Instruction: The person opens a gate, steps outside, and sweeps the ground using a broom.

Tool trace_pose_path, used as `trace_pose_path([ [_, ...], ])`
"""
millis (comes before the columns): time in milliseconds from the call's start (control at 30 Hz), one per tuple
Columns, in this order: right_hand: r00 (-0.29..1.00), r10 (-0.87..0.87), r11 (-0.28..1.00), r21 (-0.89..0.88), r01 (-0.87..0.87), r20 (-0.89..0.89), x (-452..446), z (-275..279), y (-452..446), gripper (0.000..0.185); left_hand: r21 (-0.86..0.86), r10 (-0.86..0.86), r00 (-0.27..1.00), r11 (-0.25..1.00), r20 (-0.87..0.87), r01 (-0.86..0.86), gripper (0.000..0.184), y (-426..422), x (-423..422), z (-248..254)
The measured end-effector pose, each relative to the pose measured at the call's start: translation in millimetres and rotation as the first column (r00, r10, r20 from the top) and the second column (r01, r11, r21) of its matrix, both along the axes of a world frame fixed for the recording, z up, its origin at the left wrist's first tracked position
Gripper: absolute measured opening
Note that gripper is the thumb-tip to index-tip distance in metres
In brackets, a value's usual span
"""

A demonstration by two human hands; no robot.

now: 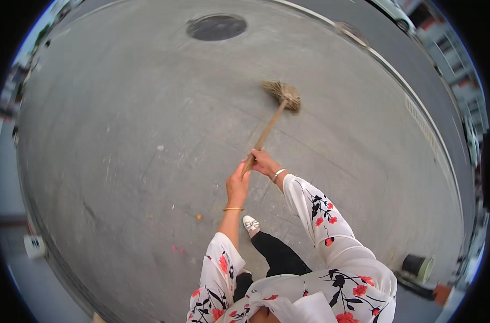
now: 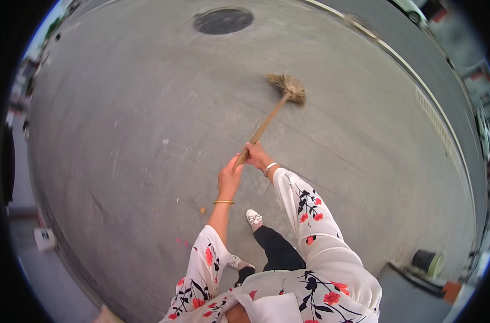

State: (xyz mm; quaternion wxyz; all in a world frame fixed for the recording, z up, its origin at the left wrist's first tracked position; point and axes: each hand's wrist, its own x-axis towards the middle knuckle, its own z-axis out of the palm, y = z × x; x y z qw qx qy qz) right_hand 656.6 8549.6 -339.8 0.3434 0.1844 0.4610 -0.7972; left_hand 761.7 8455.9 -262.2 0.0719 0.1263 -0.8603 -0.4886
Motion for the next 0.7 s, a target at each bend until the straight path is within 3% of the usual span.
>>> trace_pose_path([
  [67, 0.997, 0.076, 0.997, -0.022, -0.075, 0.035, 8, -2, -19, 0.017, -0.006, 0.083, 0.996, 0.997, 0.019, -0.083, 0.029, -19, 17, -4],
  [100, 0.992, 0.1, 0.992, -0.08, -0.094, 0.073, 15, 22, 11, 0.018, -0.049, 0.114, 0.993, 0.993, 0.041, -0.112, 0.028, 8, 29, 26],
  [167, 0.979, 0.165, 0.982, -0.114, -0.151, 0.123, 32, 2, -29, 0.02, 0.001, 0.137, 0.99, 0.991, 0.02, -0.137, 0.028, -39, 50, 10],
  [300, 0.925, 0.366, 0.91, -0.246, -0.332, 0.105, 91, -10, -112, 0.031, -0.036, 0.302, 0.938, 0.953, 0.171, -0.301, 0.028, -85, 115, 51],
  [367, 0.861, 0.486, 0.861, -0.249, -0.443, 0.148, 115, 33, -130, 0.03, -0.036, 0.415, 0.881, 0.907, 0.227, -0.419, 0.03, -97, 154, 62],
  [433, 0.816, 0.54, 0.803, -0.416, -0.426, 0.206, 139, 46, -142, 0.022, 0.017, 0.492, 0.838, 0.86, 0.237, -0.51, 0.031, -83, 176, 99],
  [467, 0.807, 0.552, 0.798, -0.414, -0.438, 0.211, 147, 46, -149, 0.022, 0.02, 0.504, 0.829, 0.852, 0.242, -0.524, 0.031, -74, 188, 110],
  [533, 0.757, 0.503, 0.832, -0.469, -0.295, 0.417, 157, 46, -154, 0.013, -0.077, 0.505, 0.813, 0.859, 0.289, -0.505, 0.031, -51, 206, 131],
  [667, 0.619, 0.603, 0.787, -0.503, -0.357, 0.503, 180, 59, -162, 0.009, -0.165, 0.587, 0.754, 0.808, 0.295, -0.565, 0.029, -28, 221, 165],
  [700, 0.614, 0.65, 0.737, -0.569, -0.364, 0.448, 190, 70, -151, 0.008, -0.258, 0.578, 0.793, 0.809, 0.19, -0.528, 0.029, -17, 228, 176],
])
